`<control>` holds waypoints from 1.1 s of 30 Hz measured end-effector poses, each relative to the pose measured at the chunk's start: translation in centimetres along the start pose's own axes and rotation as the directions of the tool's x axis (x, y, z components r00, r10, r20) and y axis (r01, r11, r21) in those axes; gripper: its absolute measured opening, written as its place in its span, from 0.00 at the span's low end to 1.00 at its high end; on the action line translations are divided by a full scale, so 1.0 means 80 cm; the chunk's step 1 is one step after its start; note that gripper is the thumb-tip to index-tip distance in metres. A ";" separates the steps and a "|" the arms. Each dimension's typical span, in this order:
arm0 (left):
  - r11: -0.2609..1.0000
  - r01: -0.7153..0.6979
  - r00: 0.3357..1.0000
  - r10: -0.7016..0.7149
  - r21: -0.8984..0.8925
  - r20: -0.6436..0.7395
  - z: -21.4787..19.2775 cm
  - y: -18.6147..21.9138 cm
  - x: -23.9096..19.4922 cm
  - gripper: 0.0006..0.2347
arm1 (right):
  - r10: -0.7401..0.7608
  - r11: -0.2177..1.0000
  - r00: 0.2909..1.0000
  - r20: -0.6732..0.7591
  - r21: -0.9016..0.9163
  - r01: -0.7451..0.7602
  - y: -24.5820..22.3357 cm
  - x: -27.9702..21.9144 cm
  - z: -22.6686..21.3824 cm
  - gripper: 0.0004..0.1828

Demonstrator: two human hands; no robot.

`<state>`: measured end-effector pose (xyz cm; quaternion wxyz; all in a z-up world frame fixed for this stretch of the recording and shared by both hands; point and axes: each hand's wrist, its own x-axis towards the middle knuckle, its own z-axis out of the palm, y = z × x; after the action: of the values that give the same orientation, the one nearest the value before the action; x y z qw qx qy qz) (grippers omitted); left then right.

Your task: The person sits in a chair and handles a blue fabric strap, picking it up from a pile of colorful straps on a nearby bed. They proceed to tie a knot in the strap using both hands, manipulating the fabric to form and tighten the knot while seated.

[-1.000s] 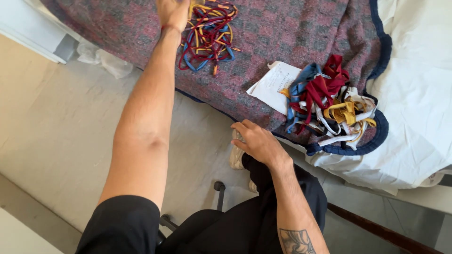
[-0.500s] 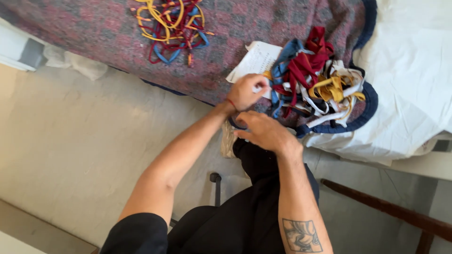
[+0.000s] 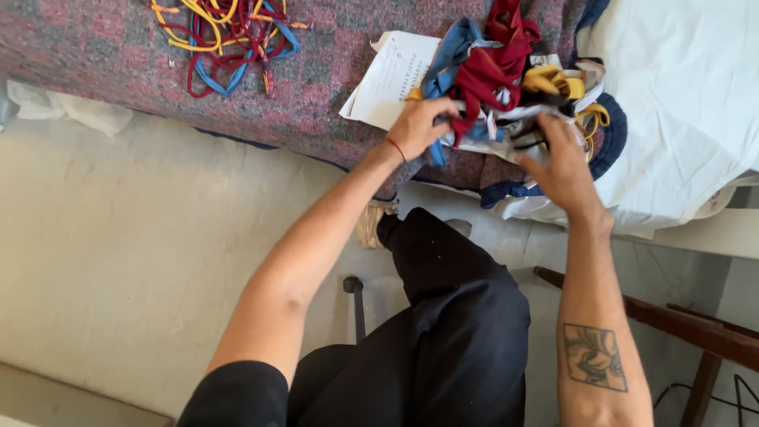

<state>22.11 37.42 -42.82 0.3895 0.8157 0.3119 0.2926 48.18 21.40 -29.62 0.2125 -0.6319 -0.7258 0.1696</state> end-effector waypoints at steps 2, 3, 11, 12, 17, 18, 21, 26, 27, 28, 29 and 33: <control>0.952 0.079 0.996 -0.087 -0.296 -0.013 -0.021 0.003 0.015 0.09 | 0.168 0.982 0.985 -0.048 0.099 -0.163 0.000 0.014 -0.005 0.48; 0.952 0.080 0.996 -0.085 -0.295 -0.004 -0.042 0.018 0.024 0.09 | 0.175 0.980 0.983 -0.051 0.104 -0.169 -0.005 0.022 -0.010 0.48; 0.974 0.195 0.945 -0.218 -0.113 -0.243 -0.109 0.009 0.072 0.06 | 0.212 0.976 0.963 -0.169 -0.002 -0.216 -0.009 0.048 -0.018 0.53; 0.975 0.195 0.945 -0.216 -0.110 -0.244 -0.105 0.012 0.072 0.06 | 0.211 0.977 0.963 -0.171 0.000 -0.214 0.001 0.048 -0.015 0.53; 0.895 0.121 0.964 -0.001 0.430 -0.268 -0.079 0.076 0.076 0.20 | 0.069 0.869 0.936 -0.345 -0.440 -0.227 0.038 0.047 -0.004 0.24; 0.896 0.115 0.964 0.004 0.429 -0.266 -0.069 0.090 0.076 0.20 | 0.070 0.867 0.934 -0.349 -0.442 -0.231 0.023 0.054 -0.007 0.24; 0.869 0.041 0.999 -0.034 0.493 -0.024 -0.028 0.103 0.075 0.49 | 0.034 0.931 0.951 -0.308 -0.337 -0.142 -0.013 0.071 -0.010 0.33; 0.819 -0.061 0.998 0.048 0.570 0.039 0.006 0.062 0.091 0.22 | 0.070 0.784 0.993 -0.095 -0.610 -0.113 0.016 0.070 0.026 0.45; 0.820 -0.065 0.998 0.050 0.568 0.042 -0.006 0.069 0.099 0.22 | 0.074 0.783 0.993 -0.097 -0.611 -0.118 0.019 0.072 0.019 0.45; 0.959 0.040 0.998 -0.055 0.280 0.043 -0.019 0.075 0.106 0.19 | 0.109 0.845 0.989 -0.100 -0.515 -0.145 0.023 0.075 0.013 0.26; 0.987 0.160 0.985 -0.157 -0.031 0.076 -0.035 0.079 0.112 0.17 | 0.140 0.897 0.985 -0.098 -0.409 -0.168 0.025 0.079 0.009 0.08; 0.994 0.074 0.994 -0.068 -0.076 0.081 -0.061 0.058 0.136 0.11 | 0.172 0.985 0.933 -0.316 0.040 -0.168 0.074 0.097 -0.006 0.18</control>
<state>26.77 45.33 -33.89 0.4436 0.7988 0.3134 0.2587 52.56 29.91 -31.56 0.3151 -0.7100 -0.6237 0.0879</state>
